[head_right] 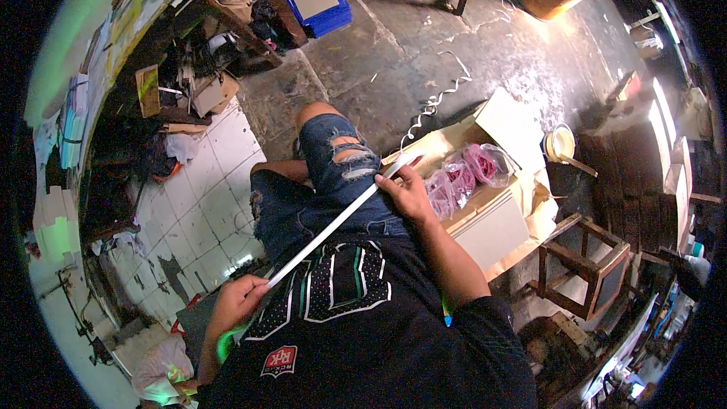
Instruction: The person applies a length of white tape to a cardboard strip and then peels a small piece of tape backing from another part of the assembly.
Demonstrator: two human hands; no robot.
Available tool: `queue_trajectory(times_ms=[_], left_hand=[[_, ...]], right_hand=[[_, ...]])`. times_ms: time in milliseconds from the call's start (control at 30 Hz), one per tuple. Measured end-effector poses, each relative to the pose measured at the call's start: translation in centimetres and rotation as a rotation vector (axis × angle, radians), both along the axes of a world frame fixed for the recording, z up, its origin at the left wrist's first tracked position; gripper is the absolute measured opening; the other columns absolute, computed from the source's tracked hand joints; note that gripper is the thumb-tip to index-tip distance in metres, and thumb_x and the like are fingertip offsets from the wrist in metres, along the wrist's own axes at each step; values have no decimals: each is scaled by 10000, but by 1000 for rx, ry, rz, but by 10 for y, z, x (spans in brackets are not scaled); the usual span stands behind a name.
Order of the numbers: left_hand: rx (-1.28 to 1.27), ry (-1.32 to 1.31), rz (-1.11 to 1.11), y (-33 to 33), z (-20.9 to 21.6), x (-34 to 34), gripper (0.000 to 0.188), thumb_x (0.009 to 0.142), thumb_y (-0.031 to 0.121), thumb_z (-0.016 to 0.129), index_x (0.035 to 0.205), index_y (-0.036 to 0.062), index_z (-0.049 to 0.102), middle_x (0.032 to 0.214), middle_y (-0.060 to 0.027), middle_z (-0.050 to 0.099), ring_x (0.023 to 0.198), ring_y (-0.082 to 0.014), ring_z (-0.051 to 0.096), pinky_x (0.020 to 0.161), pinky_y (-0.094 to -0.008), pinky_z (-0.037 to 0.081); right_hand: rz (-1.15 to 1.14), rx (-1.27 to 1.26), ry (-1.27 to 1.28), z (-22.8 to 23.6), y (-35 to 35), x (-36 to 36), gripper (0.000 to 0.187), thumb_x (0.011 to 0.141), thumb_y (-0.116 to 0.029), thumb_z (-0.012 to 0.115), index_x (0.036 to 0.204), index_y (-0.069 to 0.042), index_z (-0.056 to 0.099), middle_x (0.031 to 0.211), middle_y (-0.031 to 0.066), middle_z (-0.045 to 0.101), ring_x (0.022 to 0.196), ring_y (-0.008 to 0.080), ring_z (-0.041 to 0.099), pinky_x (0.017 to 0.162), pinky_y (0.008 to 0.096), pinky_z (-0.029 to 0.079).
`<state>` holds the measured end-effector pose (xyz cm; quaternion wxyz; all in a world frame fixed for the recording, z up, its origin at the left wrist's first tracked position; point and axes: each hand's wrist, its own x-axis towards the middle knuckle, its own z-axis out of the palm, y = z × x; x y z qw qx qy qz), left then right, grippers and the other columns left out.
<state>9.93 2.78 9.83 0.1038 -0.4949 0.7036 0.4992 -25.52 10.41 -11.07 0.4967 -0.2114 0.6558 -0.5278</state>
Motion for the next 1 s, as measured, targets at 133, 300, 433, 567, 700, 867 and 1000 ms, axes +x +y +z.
queue_trajectory(times_ms=[133,300,433,567,700,867,1000], left_hand=[[14,11,32,2,4,6,257,943,260,611,1031,31,689,759,-133,661,652,-182,626,620,-296,466],[-37,28,25,3,9,17,236,938,230,617,1028,23,687,713,-120,647,610,-169,606,584,-303,451],[-14,-3,37,4,12,21,221,930,207,625,1023,15,684,683,-113,636,575,-157,586,556,-301,438],[-70,18,-3,5,20,24,213,930,193,628,1023,9,682,672,-109,627,575,-139,580,551,-289,433],[13,-19,69,4,33,28,212,925,190,636,1024,9,684,654,-98,615,561,-122,576,538,-281,427],[-17,-59,40,3,40,31,219,916,193,645,1028,9,684,638,-97,612,539,-132,572,530,-284,425],[-69,-37,17,2,44,34,211,911,192,648,1012,10,685,637,-117,612,537,-159,582,534,-292,432]], right_hand=[[-31,-24,-39,-3,2,-1,268,852,-193,736,1022,1,665,942,50,665,890,148,582,826,301,456],[-53,-36,-53,-11,2,-1,234,873,-171,711,1027,-1,664,921,22,658,869,126,570,801,287,455],[-61,-79,-89,-16,3,-3,220,881,-158,704,1029,-2,660,920,17,660,862,118,576,796,277,456],[-47,-63,-98,-14,3,-4,206,883,-150,701,1023,-5,657,923,12,659,864,114,582,800,275,456],[-38,-57,-93,-11,3,-4,211,883,-149,702,1029,-6,652,926,11,659,865,114,581,799,275,456],[-40,-39,-43,-12,3,-3,221,878,-158,708,1023,-3,646,913,12,655,855,116,577,794,277,457],[-40,-39,-63,-17,3,-3,226,875,-168,711,1015,-2,647,900,12,652,845,117,575,789,278,458]])
